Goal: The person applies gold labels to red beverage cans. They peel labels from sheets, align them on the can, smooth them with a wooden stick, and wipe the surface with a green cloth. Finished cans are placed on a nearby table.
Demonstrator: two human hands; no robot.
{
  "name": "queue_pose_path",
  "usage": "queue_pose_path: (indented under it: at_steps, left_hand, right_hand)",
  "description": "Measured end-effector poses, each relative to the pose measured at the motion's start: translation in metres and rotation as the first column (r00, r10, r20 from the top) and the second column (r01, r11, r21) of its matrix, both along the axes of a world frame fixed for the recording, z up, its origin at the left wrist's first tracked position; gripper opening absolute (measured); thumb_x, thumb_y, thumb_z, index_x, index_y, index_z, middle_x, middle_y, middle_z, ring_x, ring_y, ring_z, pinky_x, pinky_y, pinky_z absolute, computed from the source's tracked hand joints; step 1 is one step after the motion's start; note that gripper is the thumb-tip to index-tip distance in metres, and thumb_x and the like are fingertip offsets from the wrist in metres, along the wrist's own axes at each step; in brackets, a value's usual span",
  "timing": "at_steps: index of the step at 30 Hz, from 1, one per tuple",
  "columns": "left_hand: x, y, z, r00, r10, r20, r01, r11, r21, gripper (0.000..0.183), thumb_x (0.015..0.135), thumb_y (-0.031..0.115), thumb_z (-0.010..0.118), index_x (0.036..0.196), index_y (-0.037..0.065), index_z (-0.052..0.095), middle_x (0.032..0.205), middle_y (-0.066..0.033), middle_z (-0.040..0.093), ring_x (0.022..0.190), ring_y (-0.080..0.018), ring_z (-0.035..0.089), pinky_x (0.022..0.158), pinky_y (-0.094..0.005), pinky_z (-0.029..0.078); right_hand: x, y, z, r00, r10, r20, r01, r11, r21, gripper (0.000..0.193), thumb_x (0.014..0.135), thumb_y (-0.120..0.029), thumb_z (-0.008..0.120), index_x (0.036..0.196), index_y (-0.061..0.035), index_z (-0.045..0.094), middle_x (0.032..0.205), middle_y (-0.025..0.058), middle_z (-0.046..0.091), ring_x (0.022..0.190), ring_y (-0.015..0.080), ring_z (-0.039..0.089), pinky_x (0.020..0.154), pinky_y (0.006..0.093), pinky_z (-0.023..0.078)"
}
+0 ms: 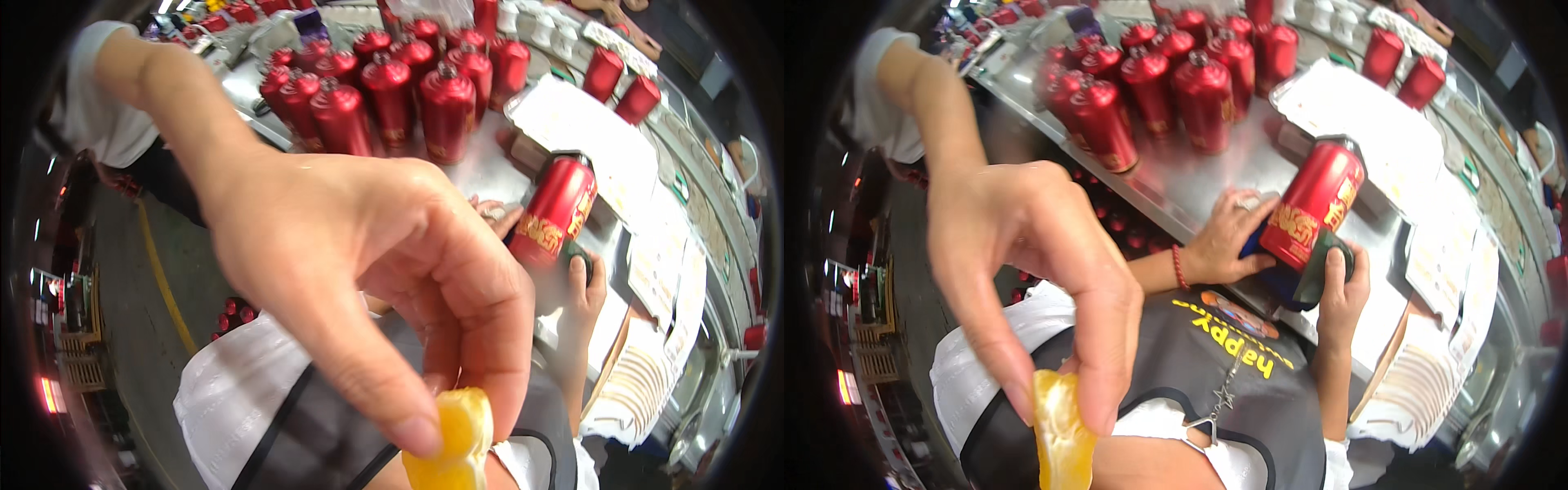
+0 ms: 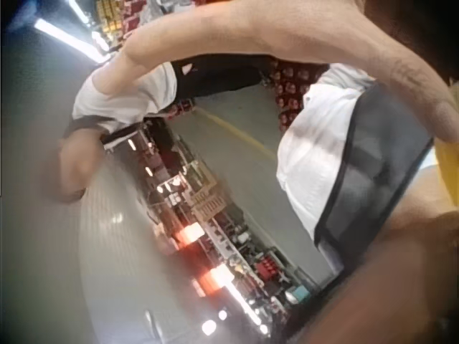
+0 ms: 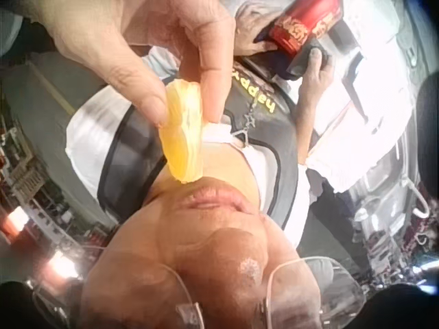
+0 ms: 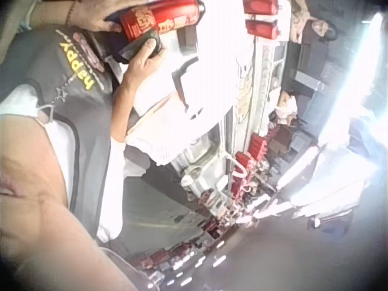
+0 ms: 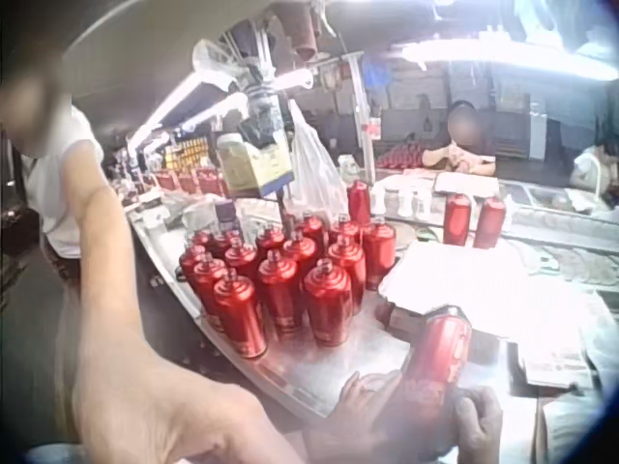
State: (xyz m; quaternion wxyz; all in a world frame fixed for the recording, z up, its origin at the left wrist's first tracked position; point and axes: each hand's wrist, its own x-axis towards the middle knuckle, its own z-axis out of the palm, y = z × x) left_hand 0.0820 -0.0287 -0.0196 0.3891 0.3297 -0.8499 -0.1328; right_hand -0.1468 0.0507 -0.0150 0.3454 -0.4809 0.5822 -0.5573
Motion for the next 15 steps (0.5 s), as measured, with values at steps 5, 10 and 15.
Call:
queue_pose_path:
  at_steps: [5, 10, 15]
  left_hand:
    - [-0.001, -0.019, -0.004, 0.995, 0.013, 0.099, -0.013, 1.000, 0.006, 0.083, 0.084, 0.037, 0.066, 0.148, -0.007, 0.036, 0.141, -0.0248, 0.049, 0.132, -0.0411, 0.043, 0.113, -0.0598, 0.026]
    - [-0.005, -0.011, -0.010, 0.988, 0.029, 0.154, -0.034, 0.999, 0.028, 0.085, 0.085, 0.040, 0.067, 0.149, -0.006, 0.035, 0.140, -0.0240, 0.050, 0.132, -0.0405, 0.042, 0.113, -0.0595, 0.025]
    - [-0.009, 0.008, -0.021, 0.989, 0.044, 0.138, -0.049, 0.998, 0.031, 0.086, 0.086, 0.043, 0.067, 0.150, -0.004, 0.034, 0.139, -0.0232, 0.050, 0.133, -0.0400, 0.041, 0.114, -0.0593, 0.024]
  right_hand:
    - [-0.013, 0.007, -0.015, 0.996, -0.016, 0.087, 0.019, 0.999, -0.040, 0.022, 0.103, -0.021, 0.058, 0.111, -0.0002, 0.058, 0.094, 0.0018, 0.059, 0.086, 0.0080, 0.053, 0.076, 0.0237, 0.045]
    - [-0.009, 0.006, -0.006, 0.992, 0.023, 0.124, -0.020, 1.000, -0.018, 0.021, 0.103, -0.022, 0.057, 0.109, -0.0012, 0.057, 0.094, 0.0013, 0.060, 0.085, 0.0069, 0.053, 0.075, 0.0225, 0.045]
    - [-0.011, 0.010, -0.010, 0.992, 0.053, 0.112, -0.046, 0.996, -0.071, 0.024, 0.104, -0.024, 0.056, 0.112, -0.0010, 0.057, 0.096, 0.0021, 0.060, 0.086, 0.0088, 0.055, 0.078, 0.0231, 0.046]
